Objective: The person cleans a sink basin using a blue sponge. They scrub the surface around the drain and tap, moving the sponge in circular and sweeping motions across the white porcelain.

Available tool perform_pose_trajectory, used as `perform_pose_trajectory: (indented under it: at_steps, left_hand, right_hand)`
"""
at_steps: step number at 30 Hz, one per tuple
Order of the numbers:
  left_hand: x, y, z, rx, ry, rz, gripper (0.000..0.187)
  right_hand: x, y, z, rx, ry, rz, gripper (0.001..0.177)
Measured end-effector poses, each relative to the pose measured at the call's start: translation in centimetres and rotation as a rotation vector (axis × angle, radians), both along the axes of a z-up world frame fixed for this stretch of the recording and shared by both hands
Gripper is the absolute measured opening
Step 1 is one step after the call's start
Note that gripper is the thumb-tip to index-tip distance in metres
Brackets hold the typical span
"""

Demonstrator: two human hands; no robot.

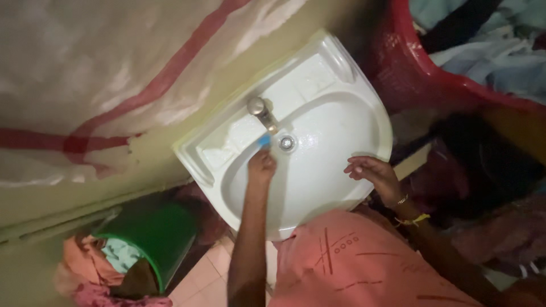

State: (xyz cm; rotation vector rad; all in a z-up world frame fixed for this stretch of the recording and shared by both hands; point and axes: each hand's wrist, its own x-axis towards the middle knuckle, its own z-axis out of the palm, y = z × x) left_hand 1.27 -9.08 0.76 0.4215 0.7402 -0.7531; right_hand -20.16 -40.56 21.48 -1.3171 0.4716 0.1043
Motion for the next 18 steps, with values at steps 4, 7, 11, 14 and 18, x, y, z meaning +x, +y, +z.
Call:
perform_pose_trajectory:
  at_steps: [4,7,11,14,18]
  left_hand:
    - [0.5,-11.0,0.2,0.155,-0.050,-0.154,0.014]
    - [0.7,-8.9,-0.7,-0.173,-0.012,-0.022,0.018]
    - [1.1,-1.6,-0.9,0.122,0.008,-0.006,0.013]
    - [1.3,-3.0,-1.2,-0.334,-0.006,0.020,0.015]
    - [1.4,-16.2,0.6,0.168,-0.126,-0.208,0.016]
  right_hand:
    - [0.9,0.2,1.1,-0.041,0.007,0.059,0.035]
    - [1.4,0.2,1.8,-0.021,-0.003,0.068,0.033]
    - [1.5,-0.8,2.0,-0.049,-0.037,0.010,0.034]
    - [-0.3,-1.5,1.9,-0.026,-0.020,-0.035,0.035]
    - [-0.9,-1.6,1.9,-0.022,0.066,-0.043,0.036]
